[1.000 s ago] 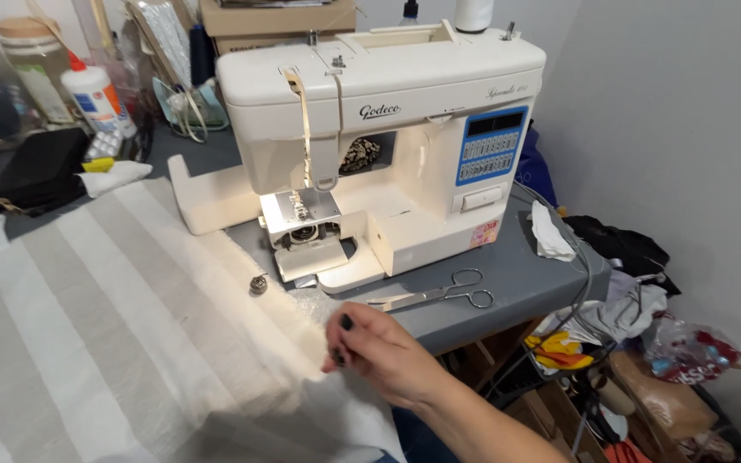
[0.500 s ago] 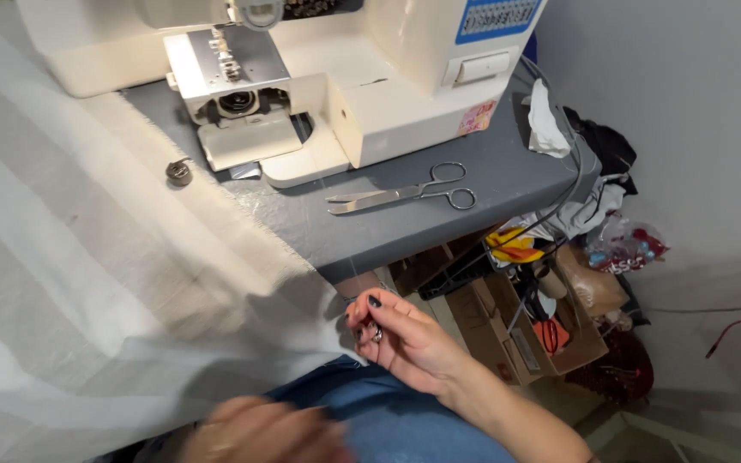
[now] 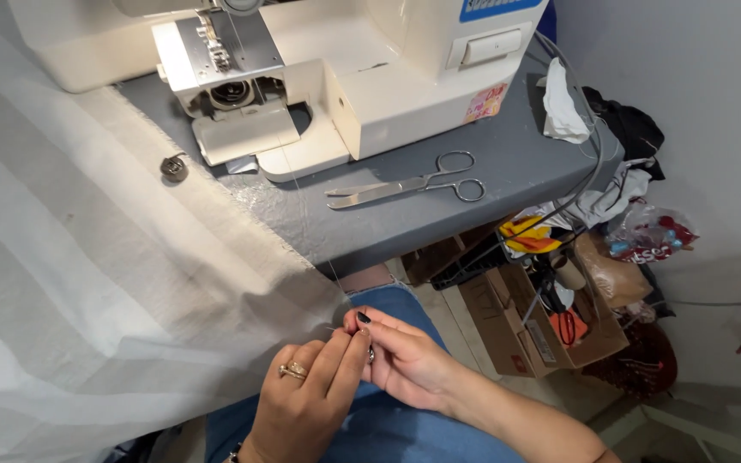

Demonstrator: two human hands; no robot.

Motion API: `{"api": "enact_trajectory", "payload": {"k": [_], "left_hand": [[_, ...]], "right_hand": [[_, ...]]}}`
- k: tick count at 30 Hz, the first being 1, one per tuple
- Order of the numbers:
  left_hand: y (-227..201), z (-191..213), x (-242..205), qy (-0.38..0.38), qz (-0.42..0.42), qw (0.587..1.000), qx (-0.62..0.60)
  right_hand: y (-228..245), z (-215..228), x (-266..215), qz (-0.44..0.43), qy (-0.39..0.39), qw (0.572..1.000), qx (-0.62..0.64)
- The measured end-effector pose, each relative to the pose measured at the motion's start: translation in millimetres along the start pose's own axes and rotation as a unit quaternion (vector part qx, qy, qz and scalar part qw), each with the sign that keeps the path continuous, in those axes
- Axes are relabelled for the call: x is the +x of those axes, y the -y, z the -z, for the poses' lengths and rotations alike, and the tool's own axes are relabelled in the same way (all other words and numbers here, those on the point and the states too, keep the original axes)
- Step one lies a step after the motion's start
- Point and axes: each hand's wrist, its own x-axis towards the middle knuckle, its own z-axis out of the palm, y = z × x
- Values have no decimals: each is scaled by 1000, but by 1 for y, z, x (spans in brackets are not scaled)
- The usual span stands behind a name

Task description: Threading a sewing machine and preparing the bobbin with thread for sewing.

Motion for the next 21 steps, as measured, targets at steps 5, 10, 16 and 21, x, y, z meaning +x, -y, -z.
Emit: {"api": "enact_trajectory", "payload": {"k": [5,10,16,21], "left_hand": [[3,3,4,-11,23,999,21],[5,0,-2,-12,33,998,52],[8,1,-5,-35,31,999,-13],[11,5,-29,-19,131,938,-319]], "right_hand": [[-8,-7,2,38,-46,998,9],[-8,-12,2,50,-30,996,-73],[-6,-8,1,80,-55,989,-107],[1,15,-3,207,-74,951,-217]]}}
